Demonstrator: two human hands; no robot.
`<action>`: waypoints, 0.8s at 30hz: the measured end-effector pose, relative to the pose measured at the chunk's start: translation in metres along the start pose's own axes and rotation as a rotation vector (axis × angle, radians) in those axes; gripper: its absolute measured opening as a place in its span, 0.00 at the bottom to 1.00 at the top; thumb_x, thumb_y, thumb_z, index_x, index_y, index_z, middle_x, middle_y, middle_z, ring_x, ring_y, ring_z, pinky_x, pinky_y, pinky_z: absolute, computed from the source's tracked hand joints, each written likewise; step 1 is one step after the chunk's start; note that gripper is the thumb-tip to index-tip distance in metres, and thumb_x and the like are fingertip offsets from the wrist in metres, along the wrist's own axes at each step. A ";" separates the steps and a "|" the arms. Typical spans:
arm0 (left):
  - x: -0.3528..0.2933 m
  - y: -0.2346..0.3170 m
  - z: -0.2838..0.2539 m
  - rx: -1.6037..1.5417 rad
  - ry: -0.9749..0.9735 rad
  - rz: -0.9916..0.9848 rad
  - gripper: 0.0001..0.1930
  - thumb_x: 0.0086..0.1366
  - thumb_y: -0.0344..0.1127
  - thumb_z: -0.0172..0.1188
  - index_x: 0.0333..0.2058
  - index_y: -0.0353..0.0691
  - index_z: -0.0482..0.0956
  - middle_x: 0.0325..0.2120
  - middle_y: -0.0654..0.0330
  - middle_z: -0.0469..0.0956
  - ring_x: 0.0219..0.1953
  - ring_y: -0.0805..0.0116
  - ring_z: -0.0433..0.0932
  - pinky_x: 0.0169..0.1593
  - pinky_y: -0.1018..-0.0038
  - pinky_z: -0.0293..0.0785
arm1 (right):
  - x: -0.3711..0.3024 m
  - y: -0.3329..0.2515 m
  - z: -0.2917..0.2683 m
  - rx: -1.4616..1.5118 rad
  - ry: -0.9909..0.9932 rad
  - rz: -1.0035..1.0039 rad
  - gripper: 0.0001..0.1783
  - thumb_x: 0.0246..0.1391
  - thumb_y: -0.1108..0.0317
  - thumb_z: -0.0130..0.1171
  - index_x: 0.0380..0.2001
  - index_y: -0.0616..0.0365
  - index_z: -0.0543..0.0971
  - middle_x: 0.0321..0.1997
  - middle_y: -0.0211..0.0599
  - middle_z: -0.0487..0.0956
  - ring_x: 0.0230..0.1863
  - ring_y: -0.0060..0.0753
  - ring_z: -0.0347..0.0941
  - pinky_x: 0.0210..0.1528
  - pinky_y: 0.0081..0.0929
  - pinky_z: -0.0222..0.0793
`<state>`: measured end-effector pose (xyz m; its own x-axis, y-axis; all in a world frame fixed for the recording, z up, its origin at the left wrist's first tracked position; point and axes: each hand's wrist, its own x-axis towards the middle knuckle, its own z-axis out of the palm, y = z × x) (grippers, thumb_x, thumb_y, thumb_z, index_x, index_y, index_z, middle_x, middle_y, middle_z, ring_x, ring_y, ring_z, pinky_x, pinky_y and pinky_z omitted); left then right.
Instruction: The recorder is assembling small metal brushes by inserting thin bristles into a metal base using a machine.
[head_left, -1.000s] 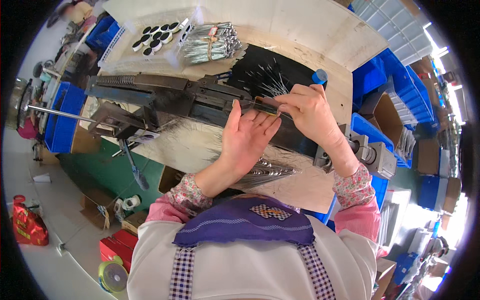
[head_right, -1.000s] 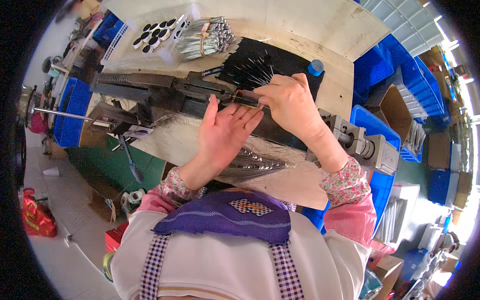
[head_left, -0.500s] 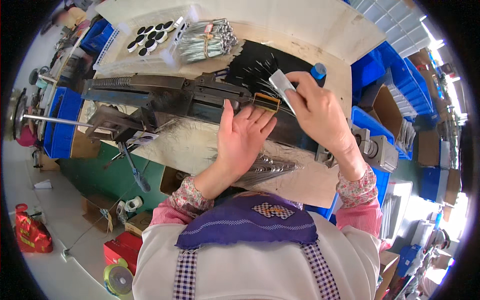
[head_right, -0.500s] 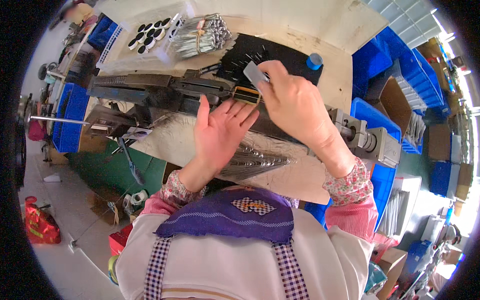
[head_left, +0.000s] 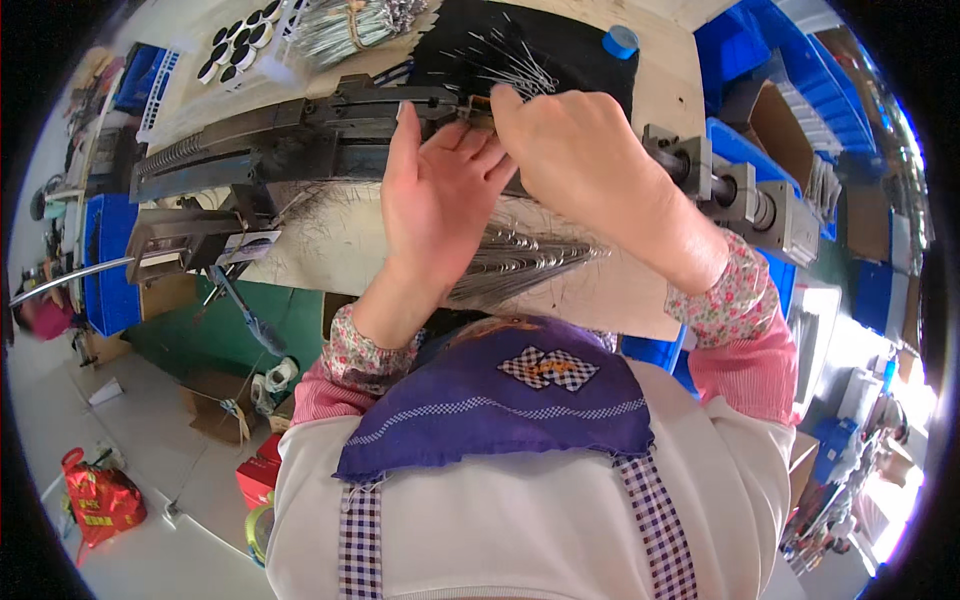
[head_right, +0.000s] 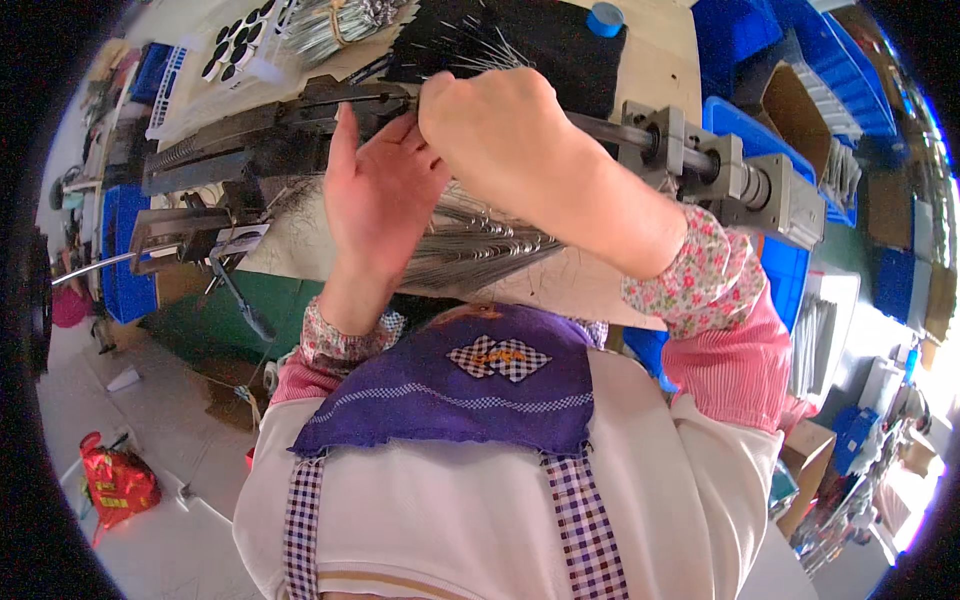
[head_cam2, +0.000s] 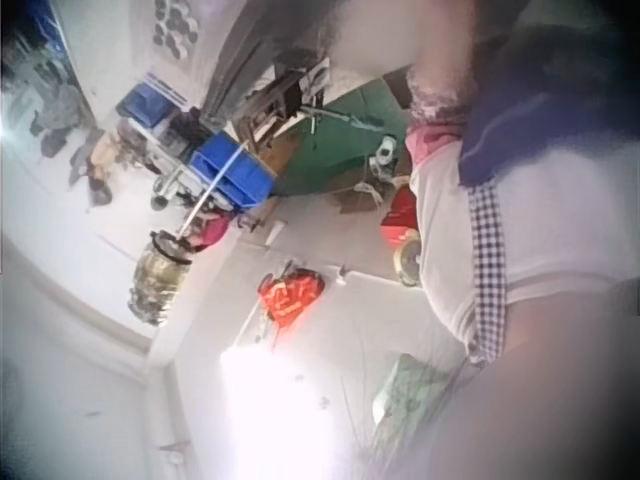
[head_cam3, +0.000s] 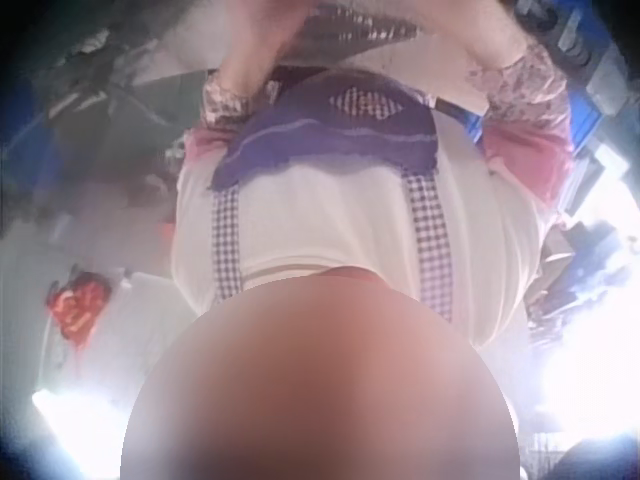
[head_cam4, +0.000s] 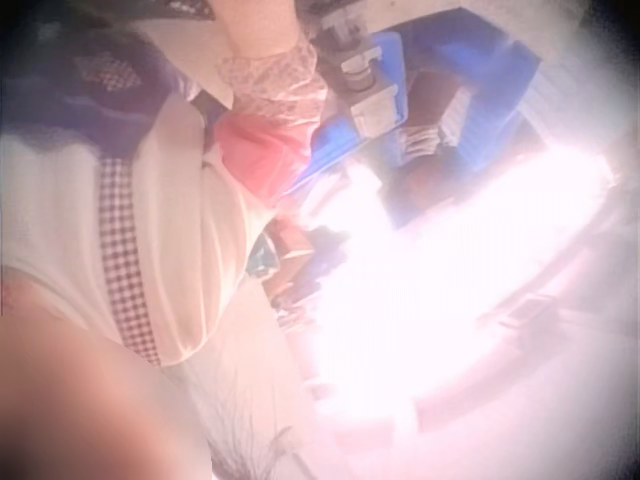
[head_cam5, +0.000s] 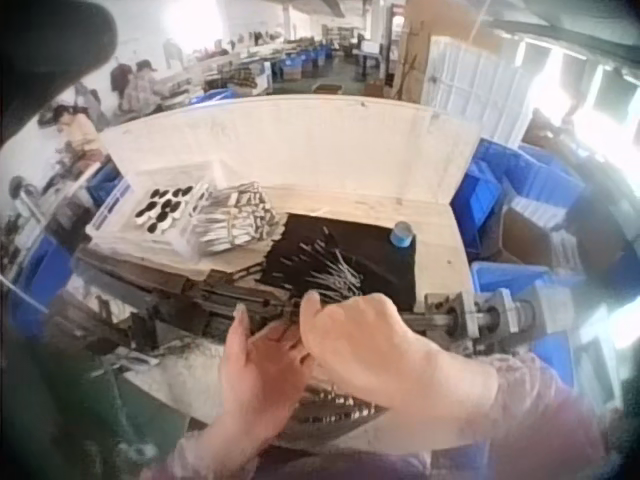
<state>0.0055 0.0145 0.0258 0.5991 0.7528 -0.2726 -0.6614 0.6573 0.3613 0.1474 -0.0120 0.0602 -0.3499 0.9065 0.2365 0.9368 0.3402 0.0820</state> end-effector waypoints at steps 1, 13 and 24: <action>0.002 0.000 0.000 0.055 0.001 -0.003 0.26 0.69 0.56 0.42 0.39 0.34 0.70 0.46 0.53 0.72 0.54 0.59 0.67 0.62 0.64 0.57 | -0.005 0.000 0.000 0.003 -0.001 0.020 0.14 0.36 0.71 0.62 0.26 0.65 0.71 0.16 0.34 0.75 0.21 0.34 0.78 0.17 0.22 0.68; -0.005 -0.070 -0.028 0.151 0.211 0.029 0.21 0.69 0.40 0.49 0.57 0.35 0.65 0.57 0.57 0.67 0.63 0.63 0.61 0.66 0.66 0.54 | -0.111 -0.031 0.130 0.330 -0.363 0.068 0.11 0.48 0.70 0.54 0.37 0.56 0.73 0.26 0.42 0.78 0.28 0.45 0.79 0.26 0.38 0.75; -0.156 0.115 -0.193 2.661 1.284 0.909 0.44 0.56 0.44 0.61 0.68 0.46 0.48 0.67 0.40 0.42 0.67 0.34 0.44 0.61 0.36 0.49 | -0.116 -0.009 0.046 0.769 0.198 0.391 0.12 0.50 0.80 0.58 0.40 0.59 0.74 0.32 0.38 0.77 0.31 0.30 0.77 0.31 0.26 0.71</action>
<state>-0.2508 -0.0203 -0.0625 0.0250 0.8250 0.5645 0.9815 0.0870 -0.1706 0.1796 -0.1092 -0.0123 0.0687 0.9575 0.2800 0.7004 0.1535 -0.6970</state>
